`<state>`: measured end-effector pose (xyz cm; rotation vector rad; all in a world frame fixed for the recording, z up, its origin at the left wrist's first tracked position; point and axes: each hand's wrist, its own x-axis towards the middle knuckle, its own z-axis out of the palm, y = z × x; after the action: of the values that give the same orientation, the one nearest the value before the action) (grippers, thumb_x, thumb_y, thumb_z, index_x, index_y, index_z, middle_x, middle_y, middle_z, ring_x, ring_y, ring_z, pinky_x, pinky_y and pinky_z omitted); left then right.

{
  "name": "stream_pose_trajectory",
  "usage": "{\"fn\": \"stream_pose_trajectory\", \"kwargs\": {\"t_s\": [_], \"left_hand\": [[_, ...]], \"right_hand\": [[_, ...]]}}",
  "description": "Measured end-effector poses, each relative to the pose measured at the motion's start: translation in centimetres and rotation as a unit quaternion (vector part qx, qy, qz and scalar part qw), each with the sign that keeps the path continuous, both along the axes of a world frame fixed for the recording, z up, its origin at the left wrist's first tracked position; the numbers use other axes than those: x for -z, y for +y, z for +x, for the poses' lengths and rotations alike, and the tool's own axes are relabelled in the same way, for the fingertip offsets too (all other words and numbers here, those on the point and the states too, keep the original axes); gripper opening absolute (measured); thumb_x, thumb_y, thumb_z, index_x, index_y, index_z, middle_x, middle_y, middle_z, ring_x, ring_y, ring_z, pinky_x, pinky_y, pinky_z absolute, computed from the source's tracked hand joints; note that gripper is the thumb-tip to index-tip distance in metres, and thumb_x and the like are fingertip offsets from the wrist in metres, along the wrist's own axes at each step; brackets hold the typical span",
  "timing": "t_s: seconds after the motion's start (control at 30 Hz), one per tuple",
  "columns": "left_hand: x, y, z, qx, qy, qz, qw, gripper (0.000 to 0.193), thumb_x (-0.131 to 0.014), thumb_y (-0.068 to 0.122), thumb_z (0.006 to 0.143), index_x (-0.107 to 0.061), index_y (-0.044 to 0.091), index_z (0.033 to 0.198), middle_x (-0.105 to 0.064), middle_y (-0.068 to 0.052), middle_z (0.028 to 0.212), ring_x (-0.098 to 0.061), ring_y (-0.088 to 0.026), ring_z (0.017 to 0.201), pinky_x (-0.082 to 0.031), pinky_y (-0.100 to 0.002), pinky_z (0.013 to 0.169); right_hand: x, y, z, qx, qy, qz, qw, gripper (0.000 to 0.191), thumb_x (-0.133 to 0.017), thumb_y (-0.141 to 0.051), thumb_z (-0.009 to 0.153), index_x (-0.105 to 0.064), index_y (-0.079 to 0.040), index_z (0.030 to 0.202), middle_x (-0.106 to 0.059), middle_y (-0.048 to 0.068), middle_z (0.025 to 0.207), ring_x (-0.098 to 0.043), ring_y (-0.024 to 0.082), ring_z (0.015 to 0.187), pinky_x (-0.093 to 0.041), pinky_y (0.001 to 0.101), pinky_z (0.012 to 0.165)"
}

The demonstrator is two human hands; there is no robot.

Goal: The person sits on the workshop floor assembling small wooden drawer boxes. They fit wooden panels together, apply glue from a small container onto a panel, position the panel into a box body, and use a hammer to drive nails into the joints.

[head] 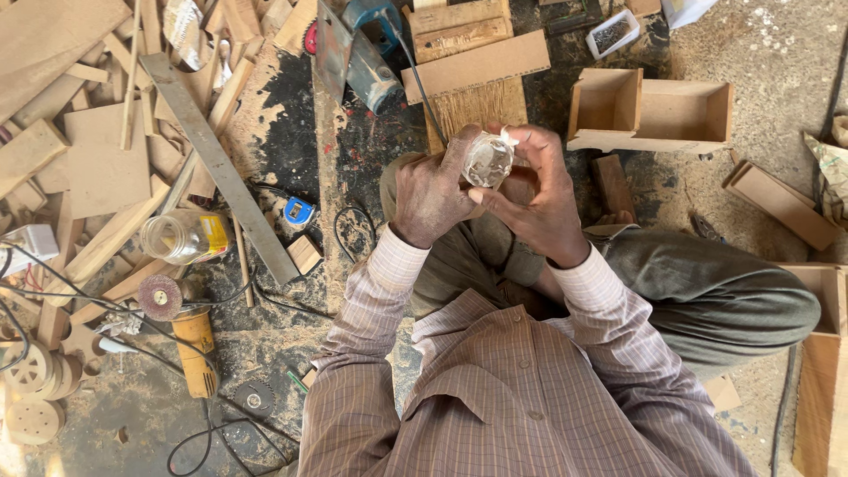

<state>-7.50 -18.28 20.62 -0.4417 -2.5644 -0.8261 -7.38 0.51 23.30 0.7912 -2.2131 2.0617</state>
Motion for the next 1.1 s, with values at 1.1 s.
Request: {"fn": "stream_pose_trajectory", "kwargs": {"t_s": [1.1], "left_hand": [[6.3, -3.8, 1.2, -0.032, -0.064, 0.483, 0.873, 0.021, -0.069, -0.002, 0.102, -0.053, 0.003, 0.115, -0.070, -0.011, 0.121, -0.069, -0.013, 0.104, -0.059, -0.026, 0.083]], "right_hand": [[22.8, 1.5, -16.4, 0.108, -0.051, 0.274, 0.954, 0.107, -0.090, -0.018, 0.083, -0.016, -0.011, 0.161, -0.063, 0.030, 0.134, -0.066, 0.042, 0.121, -0.057, 0.0488, 0.099]]}}
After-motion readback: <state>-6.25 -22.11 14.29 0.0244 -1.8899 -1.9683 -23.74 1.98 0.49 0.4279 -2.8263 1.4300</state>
